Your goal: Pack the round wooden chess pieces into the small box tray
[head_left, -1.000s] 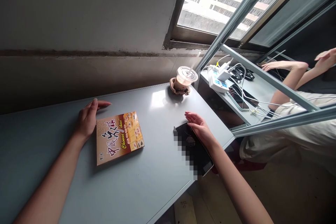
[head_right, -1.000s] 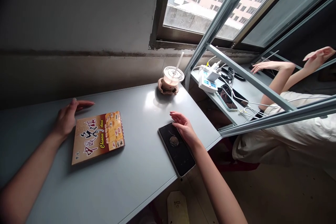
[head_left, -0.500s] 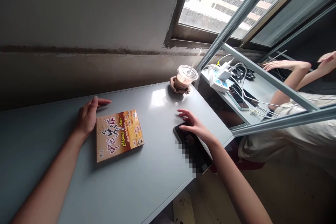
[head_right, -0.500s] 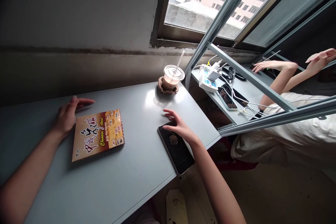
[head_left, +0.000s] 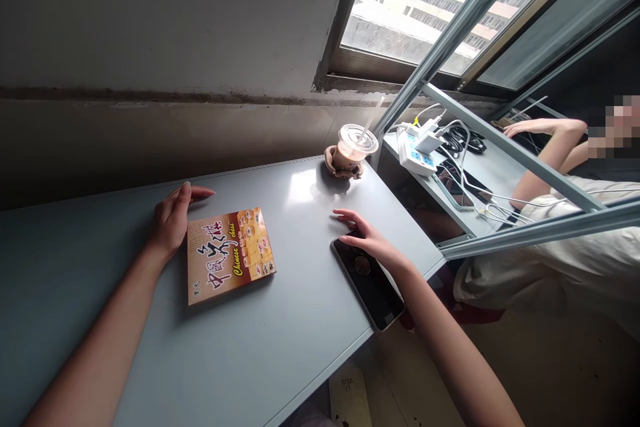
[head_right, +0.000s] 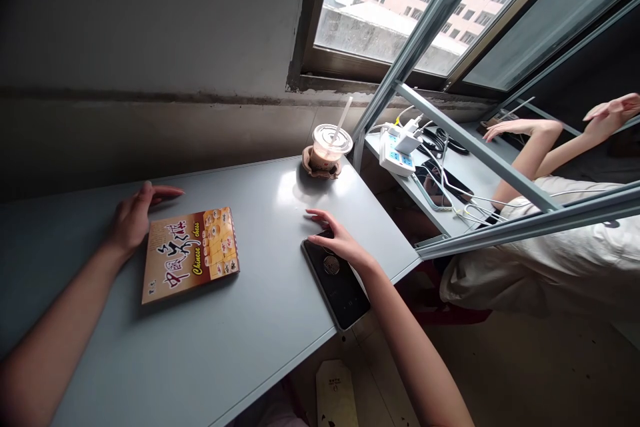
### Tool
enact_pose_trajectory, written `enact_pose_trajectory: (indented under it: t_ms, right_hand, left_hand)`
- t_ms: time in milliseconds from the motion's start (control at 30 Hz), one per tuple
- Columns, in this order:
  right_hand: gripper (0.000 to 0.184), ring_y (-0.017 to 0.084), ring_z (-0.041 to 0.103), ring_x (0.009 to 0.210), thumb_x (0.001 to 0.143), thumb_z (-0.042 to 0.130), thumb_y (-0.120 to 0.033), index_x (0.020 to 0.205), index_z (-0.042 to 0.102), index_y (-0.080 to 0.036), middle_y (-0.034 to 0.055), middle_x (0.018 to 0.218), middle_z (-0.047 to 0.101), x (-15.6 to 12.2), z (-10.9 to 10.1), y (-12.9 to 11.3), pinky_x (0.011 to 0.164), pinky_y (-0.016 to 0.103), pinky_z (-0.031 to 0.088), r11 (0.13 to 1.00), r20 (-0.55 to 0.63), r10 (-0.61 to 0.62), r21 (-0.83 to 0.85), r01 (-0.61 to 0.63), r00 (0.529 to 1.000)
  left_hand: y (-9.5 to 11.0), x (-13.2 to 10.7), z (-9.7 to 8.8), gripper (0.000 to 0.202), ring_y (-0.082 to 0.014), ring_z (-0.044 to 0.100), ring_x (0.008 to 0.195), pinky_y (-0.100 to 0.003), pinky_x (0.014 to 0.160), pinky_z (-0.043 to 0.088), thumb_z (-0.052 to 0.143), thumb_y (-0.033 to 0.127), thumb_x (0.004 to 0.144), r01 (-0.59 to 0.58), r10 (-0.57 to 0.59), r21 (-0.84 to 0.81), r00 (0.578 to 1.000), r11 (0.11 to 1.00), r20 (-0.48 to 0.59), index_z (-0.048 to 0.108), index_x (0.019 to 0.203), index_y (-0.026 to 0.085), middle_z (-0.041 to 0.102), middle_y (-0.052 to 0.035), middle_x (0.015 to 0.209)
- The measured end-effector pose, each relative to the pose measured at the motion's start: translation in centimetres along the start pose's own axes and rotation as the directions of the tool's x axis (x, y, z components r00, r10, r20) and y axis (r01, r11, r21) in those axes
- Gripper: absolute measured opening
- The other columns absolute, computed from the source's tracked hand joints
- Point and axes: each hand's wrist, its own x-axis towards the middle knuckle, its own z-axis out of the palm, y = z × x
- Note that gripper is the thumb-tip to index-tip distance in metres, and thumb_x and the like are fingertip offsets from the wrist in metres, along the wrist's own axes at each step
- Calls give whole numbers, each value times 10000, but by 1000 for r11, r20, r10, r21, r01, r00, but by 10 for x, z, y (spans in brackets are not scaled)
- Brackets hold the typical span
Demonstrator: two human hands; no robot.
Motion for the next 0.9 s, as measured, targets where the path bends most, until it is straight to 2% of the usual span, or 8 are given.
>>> enact_pose_trajectory:
  t_ms: [267, 533, 667, 733, 900]
  right_hand:
    - [438, 249, 414, 1285, 817, 609, -389, 1248, 548, -346, -17, 1345, 519, -2, 2, -2, 1119, 446, 292, 1000, -15, -31, 4, 31, 999]
    - [537, 262, 398, 1303, 745, 695, -354, 1257, 535, -344, -4, 1369, 496, -1, 4, -4, 1097, 442, 324, 1000, -5, -3, 4, 3, 1000]
    - [459, 246, 413, 1303, 813, 623, -390, 1260, 532, -339, 2, 1353, 522, -3, -6, 5, 1084, 429, 340, 994, 13, 12, 110, -14, 1000]
    - [426, 239, 440, 1286, 831, 601, -390, 1249, 538, -334, 7, 1344, 535, -4, -14, 14, 1082, 426, 344, 980, -18, 9, 200, -5, 1000]
    - [479, 249, 451, 1280, 742, 715, -341, 1199, 570, -334, 16, 1343, 541, -4, -26, 36, 1085, 434, 355, 943, -132, 23, 331, 22, 991]
  left_hand:
    - [1, -1, 0, 614, -231, 594, 1049, -385, 985, 427, 256, 613, 878, -8, 8, -4, 1000, 1000, 1, 675, 890, 165, 675, -93, 1047]
    - [2, 0, 0, 611, -231, 587, 1054, -383, 982, 413, 250, 605, 880, -17, 17, 15, 1000, 1000, -1, 679, 887, 170, 674, -87, 1046]
    - [2, -1, 0, 611, -237, 584, 1066, -386, 983, 409, 248, 598, 883, -21, 21, 17, 1000, 1000, 0, 680, 891, 166, 672, -91, 1054]
    - [3, -1, 0, 614, -236, 584, 1064, -384, 981, 411, 245, 599, 882, -19, 19, 18, 1000, 1000, 2, 679, 898, 165, 674, -89, 1054]
    - [2, -1, 0, 610, -239, 584, 1066, -389, 980, 411, 241, 603, 882, -24, 24, 25, 1000, 999, 1, 680, 888, 178, 675, -81, 1042]
